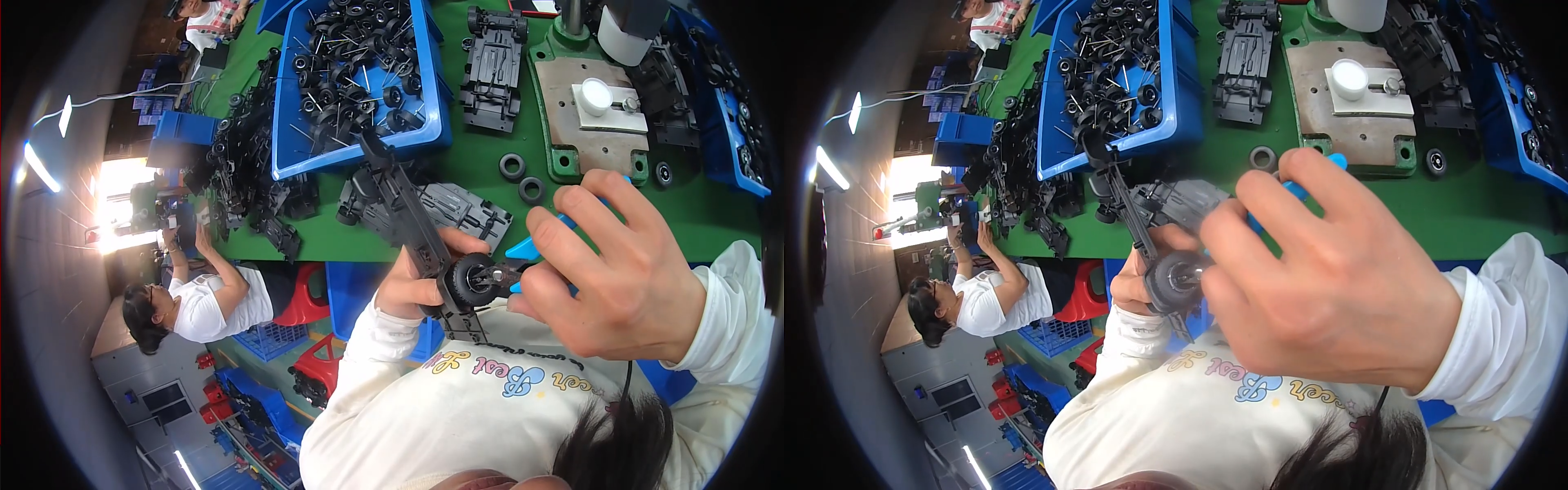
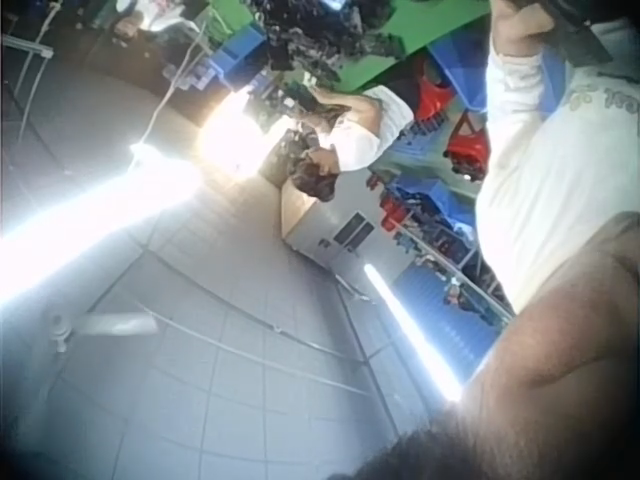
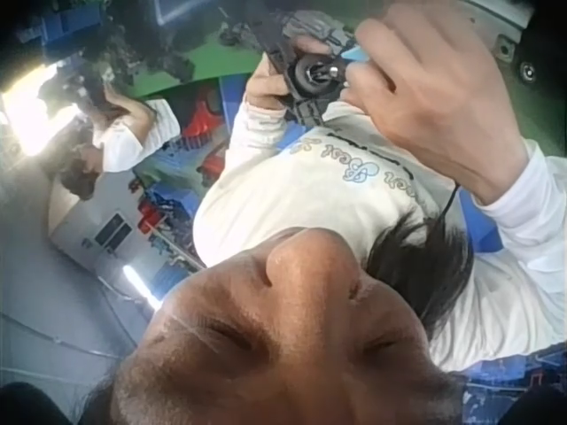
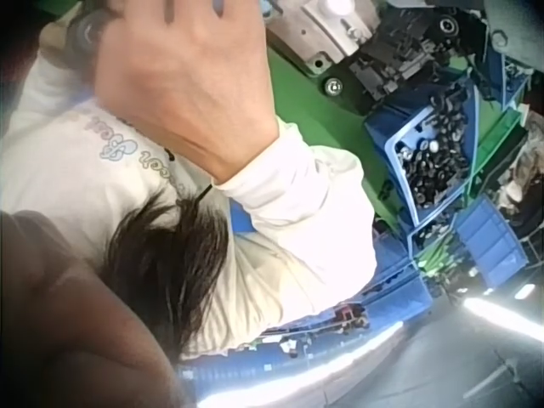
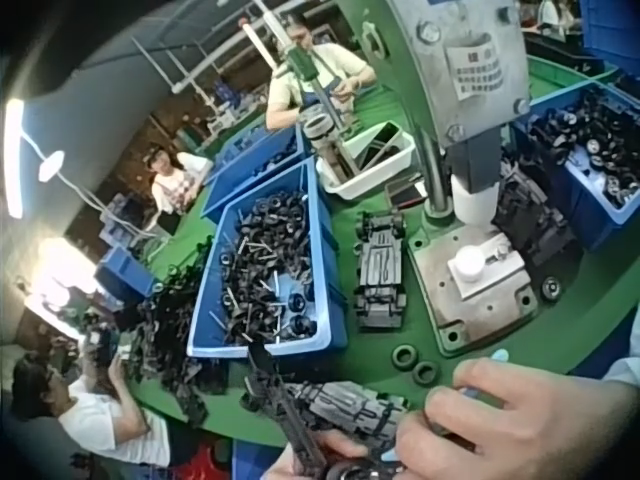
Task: Assembling plastic toy car components, including attaching wheels and using a manual press tool on an assembly line.
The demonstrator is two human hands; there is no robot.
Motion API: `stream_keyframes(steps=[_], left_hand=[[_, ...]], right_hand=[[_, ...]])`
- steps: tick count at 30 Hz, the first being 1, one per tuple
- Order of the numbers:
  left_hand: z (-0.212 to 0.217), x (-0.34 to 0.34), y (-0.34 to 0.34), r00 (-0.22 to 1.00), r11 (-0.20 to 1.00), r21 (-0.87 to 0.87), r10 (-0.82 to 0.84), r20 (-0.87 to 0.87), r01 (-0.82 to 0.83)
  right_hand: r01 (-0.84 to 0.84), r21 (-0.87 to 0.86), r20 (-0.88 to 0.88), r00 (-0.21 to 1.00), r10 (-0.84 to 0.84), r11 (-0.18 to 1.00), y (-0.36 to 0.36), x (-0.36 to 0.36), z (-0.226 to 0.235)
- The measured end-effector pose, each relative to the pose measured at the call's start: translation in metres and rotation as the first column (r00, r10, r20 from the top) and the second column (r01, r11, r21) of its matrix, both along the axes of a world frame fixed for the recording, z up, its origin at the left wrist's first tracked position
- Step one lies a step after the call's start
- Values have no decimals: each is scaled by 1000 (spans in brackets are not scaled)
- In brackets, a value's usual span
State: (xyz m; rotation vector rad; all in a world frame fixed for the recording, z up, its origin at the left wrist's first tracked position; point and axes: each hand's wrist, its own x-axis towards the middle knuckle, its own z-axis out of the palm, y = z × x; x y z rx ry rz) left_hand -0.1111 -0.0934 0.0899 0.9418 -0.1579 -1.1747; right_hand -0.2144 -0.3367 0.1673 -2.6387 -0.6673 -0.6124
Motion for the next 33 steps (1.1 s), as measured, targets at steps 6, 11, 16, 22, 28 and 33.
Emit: stream_keyframes(steps=[6, 11, 16, 22, 28, 33], left_hand=[[1, -2, -1, 998, 999, 12, 41, -41, -40], [7, -6, -6, 995, 998, 36, 57, -81, -54], [11, -4, -8, 998, 1000, 4, -13, -66, 14], [11, -9, -8, 997, 997, 58, 57, -52, -54], [8, -6, -7, 998, 999, 39, 16, -55, -14], [12, -8, -8, 999, 994, 99, 44, -2, -44]], right_hand=[[10, -11, 90, 996, -9, 1000, 0, 2, -1], [-9, -27, 126, 992, 12, 1000, 1, 3, -2], [12, -155, 154, 988, 12, 988, 1, 3, 3], [-3, -191, 161, 986, 34, 982, 2, 4, 6], [-15, -254, 122, 991, 47, 967, 0, 4, 12], [-17, -284, 104, 993, 49, 959, 2, 5, 16]])
